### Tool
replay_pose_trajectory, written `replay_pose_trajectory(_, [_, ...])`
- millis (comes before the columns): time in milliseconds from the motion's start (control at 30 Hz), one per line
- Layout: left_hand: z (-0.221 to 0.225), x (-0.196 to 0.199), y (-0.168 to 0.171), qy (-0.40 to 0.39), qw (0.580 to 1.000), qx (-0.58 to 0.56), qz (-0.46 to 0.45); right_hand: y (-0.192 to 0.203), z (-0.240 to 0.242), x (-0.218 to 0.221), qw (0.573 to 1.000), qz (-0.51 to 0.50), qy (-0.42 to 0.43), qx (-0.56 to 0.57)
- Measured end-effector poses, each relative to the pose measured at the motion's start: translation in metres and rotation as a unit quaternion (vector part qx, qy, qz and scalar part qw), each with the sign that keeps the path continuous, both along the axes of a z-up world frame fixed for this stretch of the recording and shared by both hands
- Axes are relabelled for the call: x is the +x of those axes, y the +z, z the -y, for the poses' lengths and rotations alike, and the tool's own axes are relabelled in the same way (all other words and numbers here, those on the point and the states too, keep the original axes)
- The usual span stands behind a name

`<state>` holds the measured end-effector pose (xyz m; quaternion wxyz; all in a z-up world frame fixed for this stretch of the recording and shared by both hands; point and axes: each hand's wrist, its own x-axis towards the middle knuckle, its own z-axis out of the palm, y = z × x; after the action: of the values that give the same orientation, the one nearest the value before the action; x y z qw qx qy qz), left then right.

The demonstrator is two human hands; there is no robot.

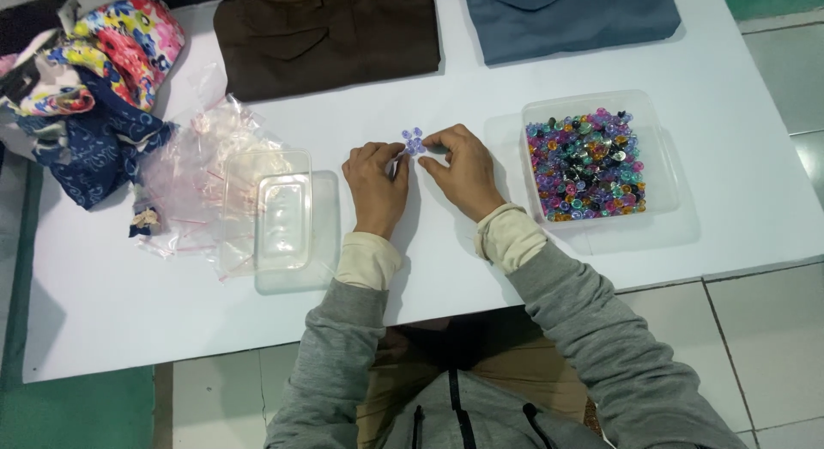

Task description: Sorting and arranging small colorful plastic clips from a container onto a table surface.

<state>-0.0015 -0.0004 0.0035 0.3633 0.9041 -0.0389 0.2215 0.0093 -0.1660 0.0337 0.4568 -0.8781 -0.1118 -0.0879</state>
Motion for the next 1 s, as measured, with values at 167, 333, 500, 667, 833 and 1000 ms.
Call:
replay_pose_trajectory(167, [-0.002, -0.011, 0.004, -0.003, 1.000, 0.004, -0.007, -0.011, 0.005, -0.004, 1.000, 0.012, 0.022, 0.007])
replay_pose_trajectory(333, [0.005, -0.020, -0.006, -0.001, 0.999, 0.031, 0.016, -0.023, 0.012, -0.014, 0.999, 0.030, 0.030, 0.005])
replay_pose_trajectory(500, [0.020, -0.032, -0.002, -0.008, 0.998, 0.057, 0.032, -0.020, 0.023, -0.040, 0.997, 0.038, 0.052, -0.036])
replay_pose_trajectory(667, [0.042, -0.045, 0.022, -0.053, 0.997, 0.039, 0.052, 0.023, 0.037, -0.091, 0.994, -0.016, 0.079, -0.073])
replay_pose_trajectory(833, [0.081, -0.050, 0.057, -0.118, 0.988, -0.003, 0.100, 0.083, 0.083, -0.120, 0.989, -0.017, 0.094, -0.117])
replay_pose_trajectory(1000, [0.132, -0.053, 0.102, -0.236, 0.963, 0.052, 0.118, 0.121, 0.166, -0.104, 0.969, -0.064, -0.047, -0.234])
